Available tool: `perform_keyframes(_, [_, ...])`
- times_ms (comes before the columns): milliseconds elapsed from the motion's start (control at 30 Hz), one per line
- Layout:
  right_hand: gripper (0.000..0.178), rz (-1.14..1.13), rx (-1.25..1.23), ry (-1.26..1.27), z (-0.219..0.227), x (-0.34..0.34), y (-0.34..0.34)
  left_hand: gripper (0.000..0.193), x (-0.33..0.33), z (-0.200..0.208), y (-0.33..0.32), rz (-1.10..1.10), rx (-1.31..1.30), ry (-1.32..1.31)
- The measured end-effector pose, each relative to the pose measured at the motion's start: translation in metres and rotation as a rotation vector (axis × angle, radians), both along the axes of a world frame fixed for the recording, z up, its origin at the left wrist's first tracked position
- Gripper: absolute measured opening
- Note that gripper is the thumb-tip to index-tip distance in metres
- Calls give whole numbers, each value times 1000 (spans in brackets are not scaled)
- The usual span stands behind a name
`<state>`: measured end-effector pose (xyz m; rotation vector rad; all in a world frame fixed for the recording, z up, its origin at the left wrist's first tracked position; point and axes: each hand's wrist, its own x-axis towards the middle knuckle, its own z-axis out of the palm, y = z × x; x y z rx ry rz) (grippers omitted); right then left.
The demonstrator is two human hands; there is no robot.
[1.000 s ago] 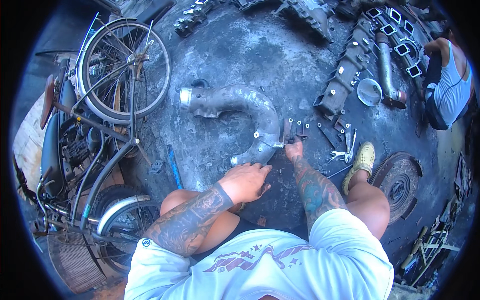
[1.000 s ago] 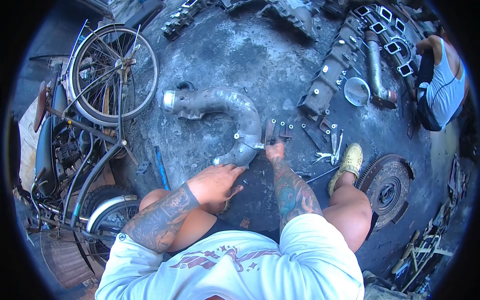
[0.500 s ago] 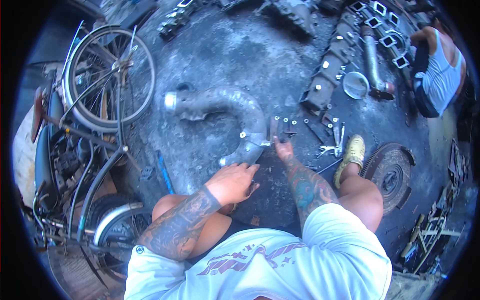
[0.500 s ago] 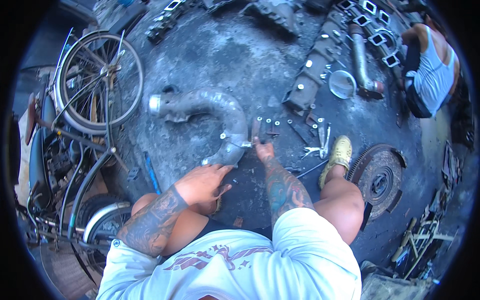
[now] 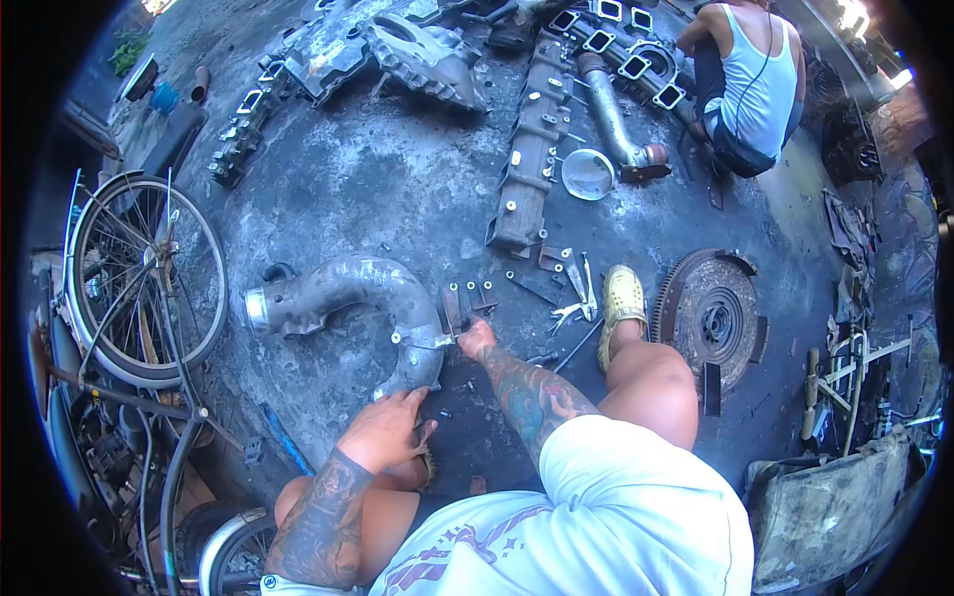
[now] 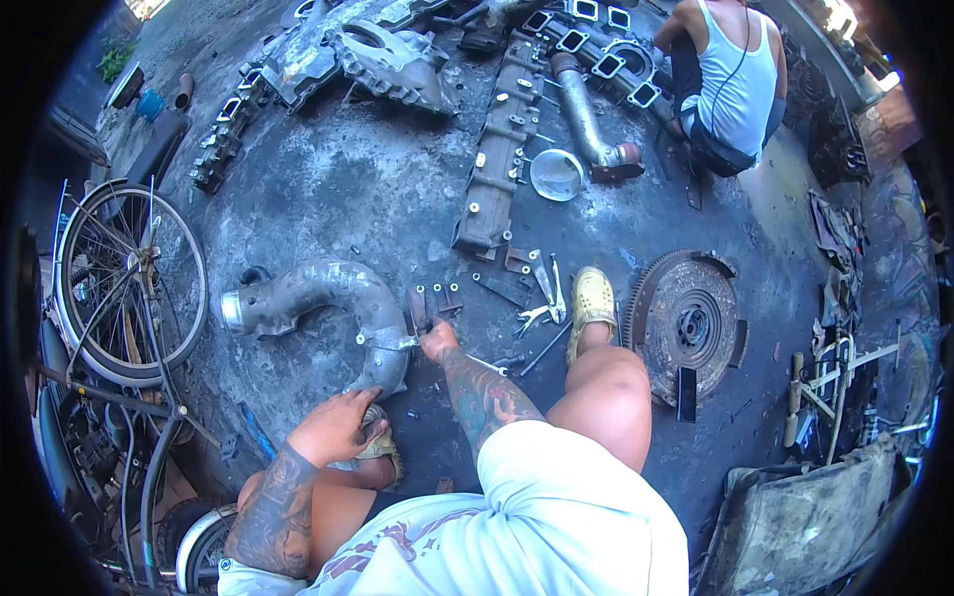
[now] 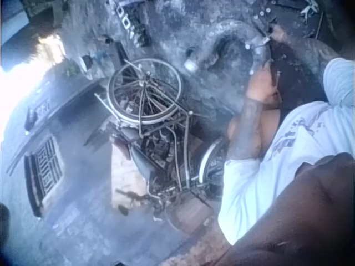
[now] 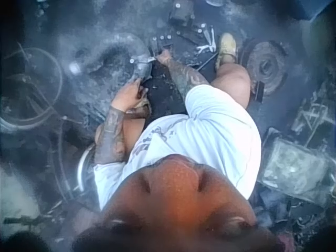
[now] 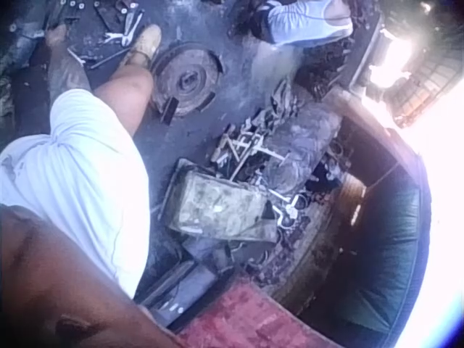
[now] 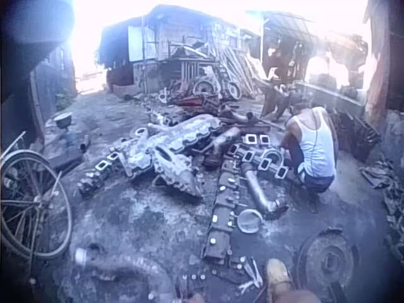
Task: Disassembling various automotive engine intake and manifold components using hand tools.
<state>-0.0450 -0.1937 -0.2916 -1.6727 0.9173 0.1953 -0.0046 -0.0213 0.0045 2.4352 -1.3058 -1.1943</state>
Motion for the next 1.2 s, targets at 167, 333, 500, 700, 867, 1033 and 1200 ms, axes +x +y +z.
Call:
perform_keyframes(167, [37, -169, -151, 169, 2, 6, 3, 51, 0, 1, -1, -16, -31, 33])
perform_keyframes(333, [33, -32, -117, 267, 4, 5, 0, 50, 1, 1, 0, -7, -50, -13])
perform_keyframes(500, [31, -76, -164, 422, -20, 7, 4, 48, 0, 0, 1, -18, -64, -42])
perform_keyframes(700, [41, 118, -266, -45, -54, 7, 5, 48, 2, 1, 0, -27, -62, -44])
perform_keyframes(867, [47, -47, -99, 267, -39, 8, 4, 48, 1, 1, 0, -31, -63, -17])
perform_keyframes(1033, [49, -6, -61, -90, -21, 8, 7, 49, 1, -1, 1, -13, -50, -31])
perform_keyframes(1200, [50, 37, -121, 409, -8, 5, 3, 49, 1, 0, 0, -16, -50, -28])
